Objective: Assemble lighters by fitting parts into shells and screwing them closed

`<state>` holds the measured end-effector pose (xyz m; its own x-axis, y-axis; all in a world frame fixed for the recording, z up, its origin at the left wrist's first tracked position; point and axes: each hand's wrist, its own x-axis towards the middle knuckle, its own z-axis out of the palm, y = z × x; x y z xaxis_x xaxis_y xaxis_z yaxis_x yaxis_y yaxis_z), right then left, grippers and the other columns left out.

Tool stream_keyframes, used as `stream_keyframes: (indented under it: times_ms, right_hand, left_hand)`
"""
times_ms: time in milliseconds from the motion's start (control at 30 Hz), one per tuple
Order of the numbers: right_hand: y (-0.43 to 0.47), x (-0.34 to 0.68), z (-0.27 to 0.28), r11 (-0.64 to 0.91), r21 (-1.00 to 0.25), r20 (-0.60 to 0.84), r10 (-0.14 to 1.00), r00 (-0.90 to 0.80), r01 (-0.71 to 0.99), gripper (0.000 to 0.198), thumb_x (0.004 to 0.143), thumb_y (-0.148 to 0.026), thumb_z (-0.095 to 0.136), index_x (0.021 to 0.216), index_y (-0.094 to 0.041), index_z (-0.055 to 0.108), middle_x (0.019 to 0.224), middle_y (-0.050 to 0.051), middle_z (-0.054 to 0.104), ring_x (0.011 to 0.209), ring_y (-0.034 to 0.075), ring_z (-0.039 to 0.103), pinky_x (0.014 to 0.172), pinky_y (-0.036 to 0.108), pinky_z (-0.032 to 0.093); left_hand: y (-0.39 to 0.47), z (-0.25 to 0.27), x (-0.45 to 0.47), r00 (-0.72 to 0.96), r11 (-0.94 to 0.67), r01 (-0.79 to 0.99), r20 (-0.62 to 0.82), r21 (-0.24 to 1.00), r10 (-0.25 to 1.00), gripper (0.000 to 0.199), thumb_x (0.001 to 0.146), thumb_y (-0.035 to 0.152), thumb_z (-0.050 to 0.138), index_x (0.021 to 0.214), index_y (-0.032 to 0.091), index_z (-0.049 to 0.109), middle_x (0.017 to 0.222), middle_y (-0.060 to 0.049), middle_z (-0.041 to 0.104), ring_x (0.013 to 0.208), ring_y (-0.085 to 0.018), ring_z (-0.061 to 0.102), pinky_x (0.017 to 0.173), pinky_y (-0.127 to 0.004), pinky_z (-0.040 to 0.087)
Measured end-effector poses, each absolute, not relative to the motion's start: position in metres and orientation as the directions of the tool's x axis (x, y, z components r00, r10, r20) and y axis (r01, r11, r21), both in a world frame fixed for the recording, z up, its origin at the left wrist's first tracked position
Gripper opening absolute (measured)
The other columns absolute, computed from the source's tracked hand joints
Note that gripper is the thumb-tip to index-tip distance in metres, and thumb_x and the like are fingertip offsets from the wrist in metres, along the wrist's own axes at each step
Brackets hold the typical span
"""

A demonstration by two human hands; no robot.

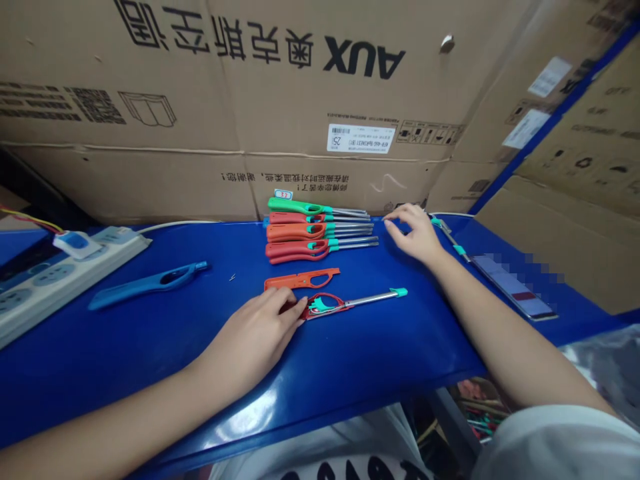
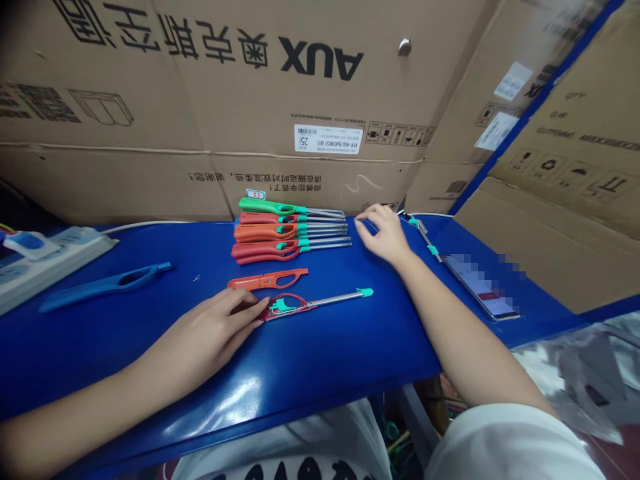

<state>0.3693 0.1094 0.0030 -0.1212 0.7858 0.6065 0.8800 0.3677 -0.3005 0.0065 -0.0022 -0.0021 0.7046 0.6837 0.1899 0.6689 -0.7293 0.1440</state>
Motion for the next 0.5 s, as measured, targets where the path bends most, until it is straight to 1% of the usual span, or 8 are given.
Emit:
stream_keyframes:
  times_ms: [67, 133, 200, 267, 333, 433, 500]
  right_hand:
    - [0.119, 0.397, 0.0, 0.24, -0.312, 0.598, 0.801, -0.007, 0.919, 0.03, 0.092, -0.039, 0.054, 0.1, -0.019, 0.074, 0.113, 0.014, 0.069, 0.112, 0.032, 0.058, 0.106, 0.052, 0.04]
    - [0.125, 0.419, -0.006, 0.116, -0.341, 0.567, 0.817, 0.106, 0.933, 0.034, 0.094, -0.037, 0.049, 0.104, -0.017, 0.074, 0.118, 0.016, 0.068, 0.118, 0.035, 0.056, 0.107, 0.056, 0.037]
    - [0.131, 0.434, -0.012, 0.04, -0.366, 0.516, 0.84, 0.167, 0.93, 0.037, 0.097, -0.035, 0.043, 0.107, -0.018, 0.074, 0.124, 0.015, 0.068, 0.124, 0.034, 0.056, 0.109, 0.054, 0.038]
    - [0.138, 0.445, -0.019, 0.005, -0.387, 0.456, 0.87, 0.187, 0.922, 0.042, 0.1, -0.032, 0.037, 0.112, -0.018, 0.074, 0.13, 0.014, 0.067, 0.128, 0.029, 0.056, 0.112, 0.046, 0.04]
    - [0.144, 0.453, -0.024, -0.018, -0.405, 0.396, 0.898, 0.194, 0.914, 0.046, 0.103, -0.032, 0.031, 0.118, -0.017, 0.073, 0.137, 0.014, 0.065, 0.133, 0.025, 0.055, 0.116, 0.041, 0.038]
    - [0.15, 0.463, -0.031, -0.043, -0.424, 0.324, 0.926, 0.195, 0.905, 0.051, 0.107, -0.038, 0.026, 0.124, -0.017, 0.07, 0.144, 0.013, 0.06, 0.139, 0.022, 0.051, 0.119, 0.039, 0.034]
    - [0.151, 0.468, -0.032, -0.037, -0.424, 0.295, 0.939, 0.177, 0.905, 0.051, 0.108, -0.042, 0.027, 0.125, -0.019, 0.069, 0.146, 0.013, 0.059, 0.139, 0.021, 0.051, 0.12, 0.039, 0.035]
  left_hand:
    - [-0.002, -0.003, 0.006, 0.703, -0.73, 0.667, 0.2, 0.147, 0.682, 0.034, 0.105, 0.025, 0.043, 0.125, 0.014, 0.069, 0.105, -0.013, 0.065, 0.095, -0.027, 0.064, 0.082, -0.042, 0.058]
    - [-0.002, -0.003, 0.007, 0.701, -0.73, 0.664, 0.208, 0.159, 0.683, 0.034, 0.105, 0.025, 0.044, 0.125, 0.014, 0.069, 0.106, -0.013, 0.065, 0.096, -0.027, 0.064, 0.083, -0.042, 0.058]
    - [-0.002, -0.003, 0.007, 0.703, -0.734, 0.657, 0.213, 0.172, 0.679, 0.033, 0.105, 0.025, 0.045, 0.125, 0.014, 0.069, 0.107, -0.013, 0.065, 0.096, -0.027, 0.064, 0.083, -0.042, 0.058]
    - [-0.001, -0.003, 0.006, 0.707, -0.739, 0.648, 0.217, 0.183, 0.673, 0.035, 0.105, 0.026, 0.044, 0.128, 0.014, 0.067, 0.107, -0.013, 0.065, 0.096, -0.027, 0.064, 0.083, -0.044, 0.058]
    - [0.0, -0.004, 0.006, 0.712, -0.745, 0.638, 0.22, 0.194, 0.667, 0.038, 0.105, 0.027, 0.043, 0.135, 0.015, 0.063, 0.108, -0.013, 0.065, 0.096, -0.028, 0.064, 0.084, -0.045, 0.057]
    - [0.001, -0.005, 0.004, 0.734, -0.763, 0.615, 0.211, 0.197, 0.646, 0.041, 0.106, 0.027, 0.041, 0.142, 0.018, 0.058, 0.111, -0.014, 0.064, 0.099, -0.028, 0.063, 0.086, -0.047, 0.057]
    - [0.001, -0.006, 0.004, 0.75, -0.777, 0.601, 0.204, 0.189, 0.63, 0.043, 0.105, 0.023, 0.042, 0.146, 0.023, 0.055, 0.116, -0.014, 0.063, 0.105, -0.029, 0.061, 0.089, -0.048, 0.056]
